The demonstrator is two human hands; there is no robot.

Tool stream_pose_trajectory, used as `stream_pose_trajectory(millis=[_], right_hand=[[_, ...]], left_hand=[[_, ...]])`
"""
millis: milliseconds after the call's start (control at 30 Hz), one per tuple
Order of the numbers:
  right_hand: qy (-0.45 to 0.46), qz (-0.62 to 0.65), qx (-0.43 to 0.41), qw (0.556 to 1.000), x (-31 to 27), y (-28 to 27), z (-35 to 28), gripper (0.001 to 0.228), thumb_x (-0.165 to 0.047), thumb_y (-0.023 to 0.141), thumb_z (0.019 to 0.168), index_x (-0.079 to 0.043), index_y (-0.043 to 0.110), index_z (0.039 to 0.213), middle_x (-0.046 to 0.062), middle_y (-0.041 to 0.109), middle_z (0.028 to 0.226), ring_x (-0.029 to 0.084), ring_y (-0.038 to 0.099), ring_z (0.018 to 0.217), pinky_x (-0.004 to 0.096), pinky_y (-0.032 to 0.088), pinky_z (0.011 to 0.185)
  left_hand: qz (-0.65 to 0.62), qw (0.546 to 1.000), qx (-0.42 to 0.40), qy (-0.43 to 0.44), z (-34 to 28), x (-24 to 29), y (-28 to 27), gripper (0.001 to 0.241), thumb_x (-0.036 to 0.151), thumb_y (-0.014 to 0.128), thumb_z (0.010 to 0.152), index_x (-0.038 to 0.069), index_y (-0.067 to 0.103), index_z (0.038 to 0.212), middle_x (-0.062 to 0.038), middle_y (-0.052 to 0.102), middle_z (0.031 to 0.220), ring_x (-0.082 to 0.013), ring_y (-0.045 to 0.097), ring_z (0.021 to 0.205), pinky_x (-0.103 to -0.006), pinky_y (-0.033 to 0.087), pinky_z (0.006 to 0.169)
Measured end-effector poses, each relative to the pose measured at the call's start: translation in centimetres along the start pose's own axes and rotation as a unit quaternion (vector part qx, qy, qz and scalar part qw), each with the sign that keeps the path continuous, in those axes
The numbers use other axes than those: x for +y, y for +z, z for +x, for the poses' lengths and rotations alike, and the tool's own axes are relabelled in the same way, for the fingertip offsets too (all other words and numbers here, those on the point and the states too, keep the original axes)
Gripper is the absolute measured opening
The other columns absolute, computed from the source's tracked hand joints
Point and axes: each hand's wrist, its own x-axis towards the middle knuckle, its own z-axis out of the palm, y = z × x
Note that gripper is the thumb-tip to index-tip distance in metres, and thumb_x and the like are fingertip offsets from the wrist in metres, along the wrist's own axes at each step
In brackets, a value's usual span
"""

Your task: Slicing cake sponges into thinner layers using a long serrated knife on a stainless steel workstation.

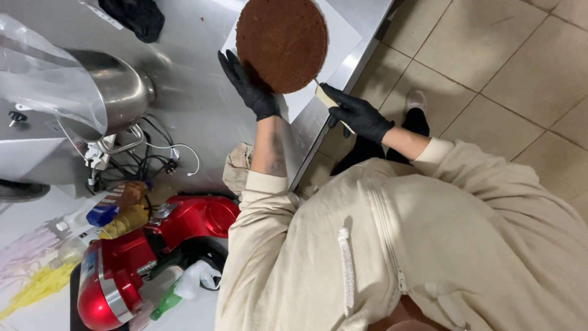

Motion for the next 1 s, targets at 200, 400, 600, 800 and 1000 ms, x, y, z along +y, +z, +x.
stream_pose_trajectory(millis=[200, 400, 600, 800, 1000], right_hand=[[0.045, -0.033, 0.003, 0.998, 0.9, -0.4, -0.7, 0.066, -0.015, 0.056, 0.105, -0.029, 0.032, 0.165, 0.004, 0.068, 0.097, 0.009, 0.064, 0.076, 0.026, 0.055, 0.059], [-0.161, -0.052, -0.045, 0.985, 2.1, -0.3, 0.3, 0.065, -0.008, 0.057, 0.107, -0.022, 0.031, 0.165, 0.001, 0.049, 0.151, 0.011, 0.064, 0.085, 0.028, 0.058, 0.077], [0.041, -0.060, -0.009, 0.997, -1.0, 1.4, 0.6, 0.066, -0.013, 0.059, 0.102, -0.026, 0.033, 0.162, 0.002, 0.067, 0.119, 0.009, 0.067, 0.082, 0.028, 0.058, 0.064], [0.005, -0.089, -0.023, 0.996, 2.2, 0.6, -0.5, 0.066, -0.013, 0.057, 0.105, -0.027, 0.030, 0.165, 0.001, 0.066, 0.124, 0.009, 0.065, 0.086, 0.026, 0.057, 0.082], [0.012, -0.074, -0.041, 0.996, -1.0, 2.2, 0.3, 0.066, -0.013, 0.056, 0.105, -0.026, 0.029, 0.164, 0.002, 0.067, 0.115, 0.009, 0.067, 0.084, 0.027, 0.056, 0.076]], left_hand=[[-0.051, 0.997, 0.037, -0.034, -1.1, 1.4, 2.5, 0.061, 0.032, 0.039, 0.113, 0.017, 0.019, 0.168, -0.011, 0.024, 0.173, -0.0264, 0.027, 0.158, -0.0427, 0.021, 0.132], [-0.036, 0.999, -0.011, -0.010, -1.2, 0.0, 2.0, 0.059, 0.030, 0.042, 0.114, 0.015, 0.023, 0.169, -0.011, 0.031, 0.172, -0.0275, 0.031, 0.158, -0.0433, 0.023, 0.134], [-0.059, 0.998, -0.010, -0.009, -1.2, 0.0, 1.9, 0.057, 0.034, 0.033, 0.117, 0.014, 0.023, 0.169, -0.010, 0.032, 0.172, -0.0254, 0.032, 0.158, -0.0407, 0.024, 0.133], [-0.014, 1.000, 0.013, -0.014, -1.0, -0.4, 1.8, 0.061, 0.030, 0.040, 0.113, 0.013, 0.019, 0.168, -0.008, 0.027, 0.173, -0.0258, 0.029, 0.158, -0.0431, 0.024, 0.132], [-0.028, 0.999, -0.011, -0.016, -1.3, -0.2, 1.6, 0.062, 0.039, 0.035, 0.115, 0.011, 0.022, 0.169, -0.008, 0.024, 0.175, -0.0246, 0.024, 0.161, -0.0399, 0.019, 0.134]])
